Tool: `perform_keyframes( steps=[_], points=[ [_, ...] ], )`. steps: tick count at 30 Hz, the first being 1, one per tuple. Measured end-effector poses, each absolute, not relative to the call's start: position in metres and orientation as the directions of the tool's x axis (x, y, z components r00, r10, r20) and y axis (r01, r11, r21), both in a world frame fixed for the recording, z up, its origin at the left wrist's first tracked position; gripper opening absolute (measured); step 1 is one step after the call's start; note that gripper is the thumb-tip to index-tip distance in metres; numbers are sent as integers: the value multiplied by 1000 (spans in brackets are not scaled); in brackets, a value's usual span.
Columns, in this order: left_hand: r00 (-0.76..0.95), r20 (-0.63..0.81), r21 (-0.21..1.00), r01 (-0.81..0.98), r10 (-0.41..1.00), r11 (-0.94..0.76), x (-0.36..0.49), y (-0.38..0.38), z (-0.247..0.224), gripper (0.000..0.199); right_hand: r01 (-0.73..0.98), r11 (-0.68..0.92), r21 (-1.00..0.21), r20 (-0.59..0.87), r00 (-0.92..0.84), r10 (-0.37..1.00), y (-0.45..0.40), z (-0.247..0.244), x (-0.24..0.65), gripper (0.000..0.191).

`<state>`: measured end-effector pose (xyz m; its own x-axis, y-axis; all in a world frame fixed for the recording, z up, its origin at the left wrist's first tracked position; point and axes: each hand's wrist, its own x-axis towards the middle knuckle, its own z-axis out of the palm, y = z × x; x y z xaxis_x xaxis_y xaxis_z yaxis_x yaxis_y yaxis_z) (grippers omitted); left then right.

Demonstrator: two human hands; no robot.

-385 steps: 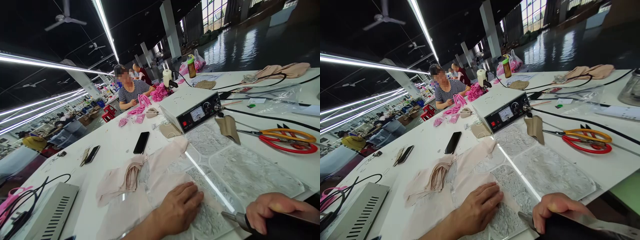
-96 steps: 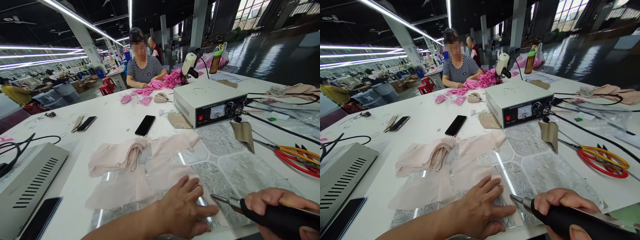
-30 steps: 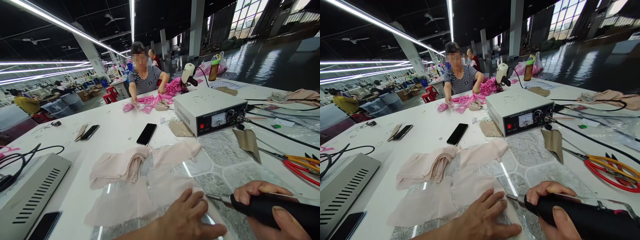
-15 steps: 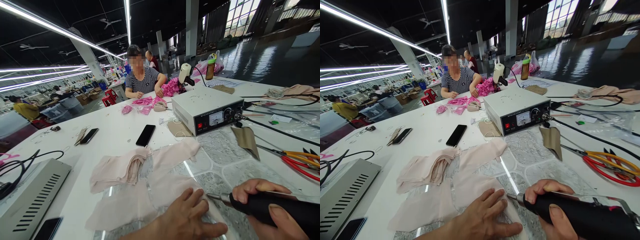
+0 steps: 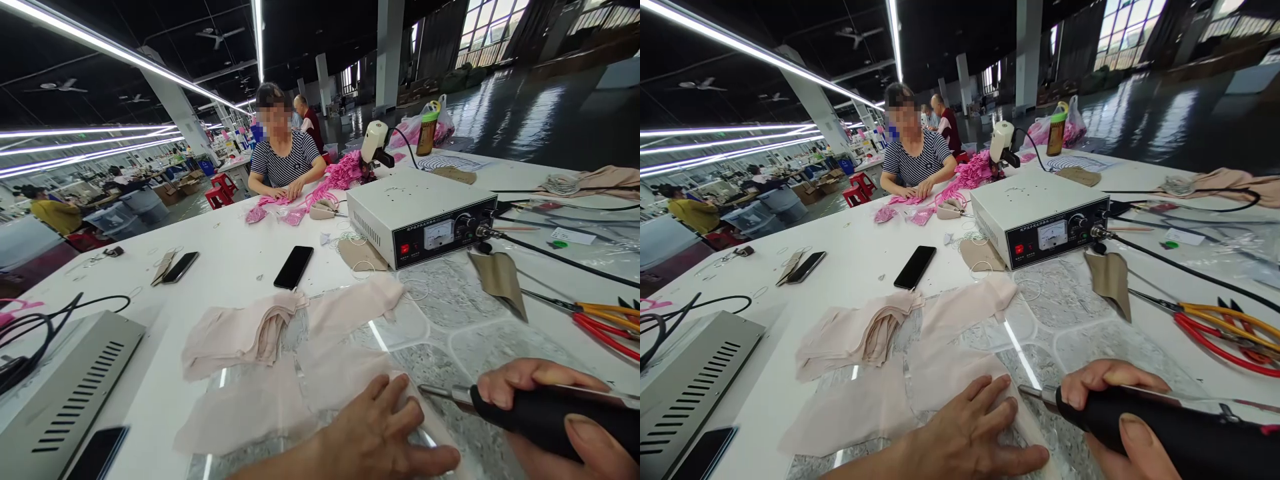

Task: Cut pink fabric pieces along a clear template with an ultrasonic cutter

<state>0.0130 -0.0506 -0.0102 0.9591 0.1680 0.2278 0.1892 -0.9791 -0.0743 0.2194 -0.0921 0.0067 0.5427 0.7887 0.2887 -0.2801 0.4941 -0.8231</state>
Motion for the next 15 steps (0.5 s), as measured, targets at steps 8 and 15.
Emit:
perform_keyframes(
  steps=[8, 15],
  points=[
    [955, 231, -50, 201, 185, -978, 12, -52, -15, 55, -284, 484, -828, 288, 525, 801, -93, -3, 222, 23],
    [959, 216, -79, 206, 185, -975, 13, -52, -14, 55, -265, 485, -834, 300, 519, 800, -89, 1, 220, 23]
  ],
)
